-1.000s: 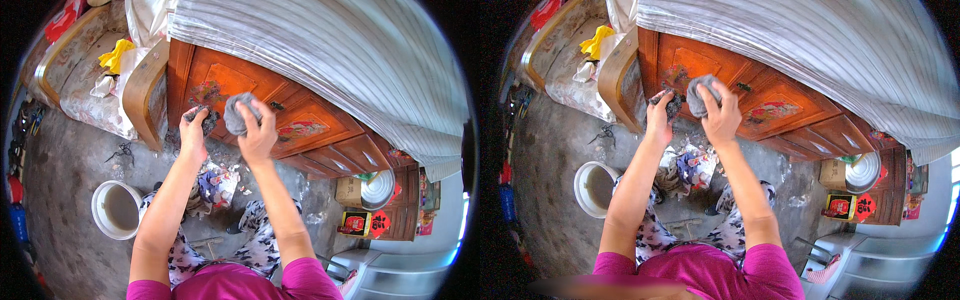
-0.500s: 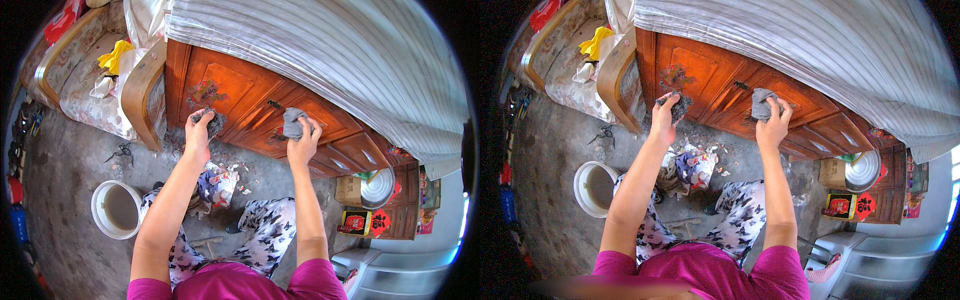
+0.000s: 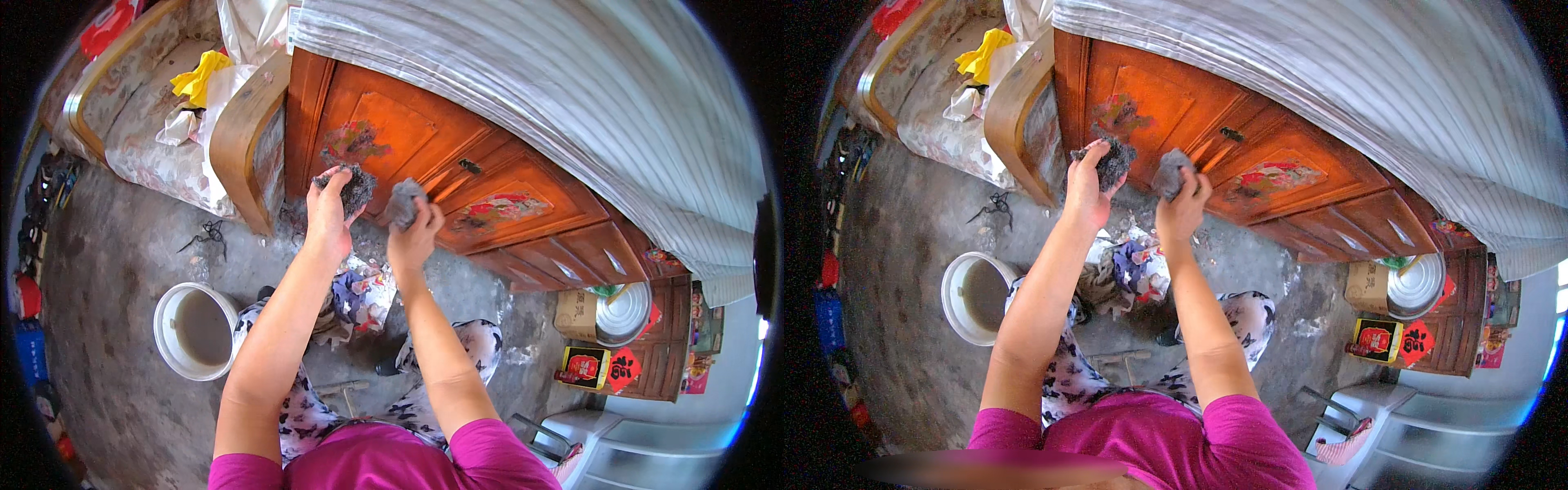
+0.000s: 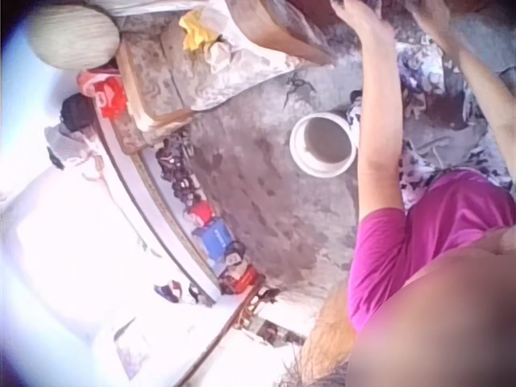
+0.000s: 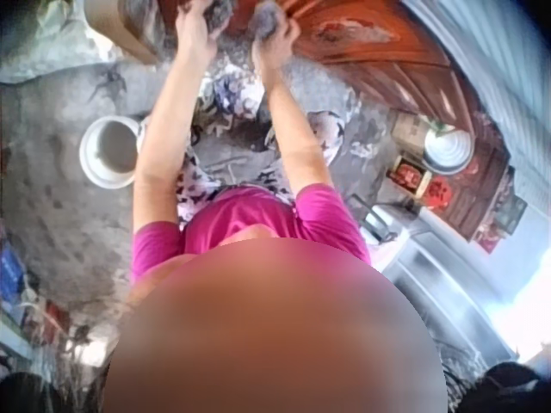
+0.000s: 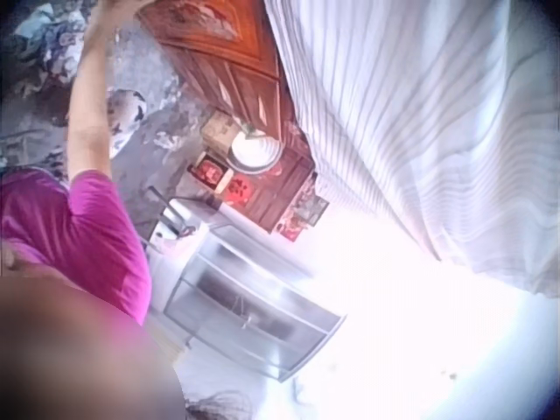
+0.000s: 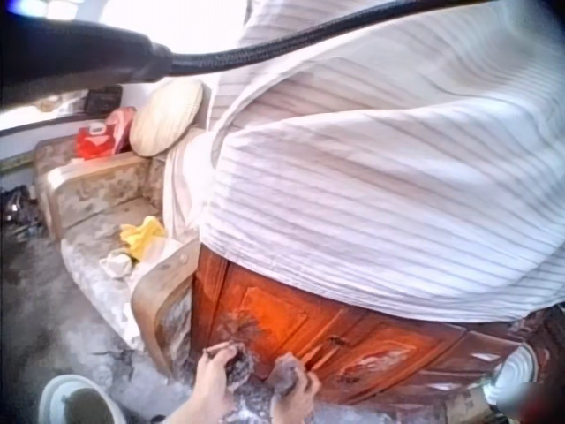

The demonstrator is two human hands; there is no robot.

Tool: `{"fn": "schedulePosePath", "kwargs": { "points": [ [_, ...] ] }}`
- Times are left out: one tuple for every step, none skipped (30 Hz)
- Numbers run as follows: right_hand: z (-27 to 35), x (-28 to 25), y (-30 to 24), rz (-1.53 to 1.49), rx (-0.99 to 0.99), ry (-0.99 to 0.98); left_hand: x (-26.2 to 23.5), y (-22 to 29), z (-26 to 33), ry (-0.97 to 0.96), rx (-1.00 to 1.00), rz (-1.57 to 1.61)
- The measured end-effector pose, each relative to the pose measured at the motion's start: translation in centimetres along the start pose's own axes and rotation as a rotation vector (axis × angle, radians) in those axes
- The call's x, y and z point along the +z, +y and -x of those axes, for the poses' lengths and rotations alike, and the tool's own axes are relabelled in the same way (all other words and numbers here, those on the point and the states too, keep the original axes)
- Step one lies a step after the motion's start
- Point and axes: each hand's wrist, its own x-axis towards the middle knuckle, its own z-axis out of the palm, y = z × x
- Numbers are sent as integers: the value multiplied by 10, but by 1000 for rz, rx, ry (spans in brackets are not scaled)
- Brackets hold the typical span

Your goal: The person kneels on the floor and scrubs a wooden cabinet door with a steel wool pad, repeatedly dipping it into a bucket of water. They wipe the surface with a cloth and continue scrubbing the same area.

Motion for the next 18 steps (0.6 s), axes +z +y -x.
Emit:
{"fn": "schedulePosePath", "kwargs": {
  "points": [
    [13,10,3,4,63,-83,-2,3,-2,-13,4,-11],
    [26,21,17,34,164,-176,-1,3,-2,-33,0,-20],
    [39,29,34,37,297,-153,0,2,-1,-29,-13,-22],
    [48,33,44,38,429,-132,1,0,1,-23,-26,-26],
    [49,32,43,-22,342,-64,-1,0,2,-8,-31,-32],
    [47,24,43,-81,255,5,-1,3,1,-7,-20,-44],
    [43,15,43,-140,168,74,1,6,0,-7,-9,-56],
    [34,3,36,-164,105,123,1,6,-1,-9,0,-68],
    [19,-11,25,-188,43,172,-1,6,-2,-15,-2,-70],
    [3,-24,14,-208,-21,223,-2,4,-3,-23,-4,-72],
    [-13,-32,7,-254,-32,287,-2,2,-5,-33,-9,-74],
    [-29,-37,0,-301,-42,350,-2,-2,-6,-42,-13,-77],
    [-45,-41,-12,-271,-15,363,-3,-4,-7,-40,-15,-87],
    [-57,-36,-11,-350,115,365,-2,-8,-7,-47,-23,-94],
    [-70,-28,-11,-434,245,363,-3,-10,-7,-50,-27,-101],
    [-79,-22,-11,-518,375,360,-3,-14,-8,-52,-44,-96],
    [-83,-15,-20,-681,479,393,-5,-16,-10,-47,-53,-94],
    [-82,-10,-24,-822,499,407,-7,-18,-11,-41,-62,-92]
  ]
}}
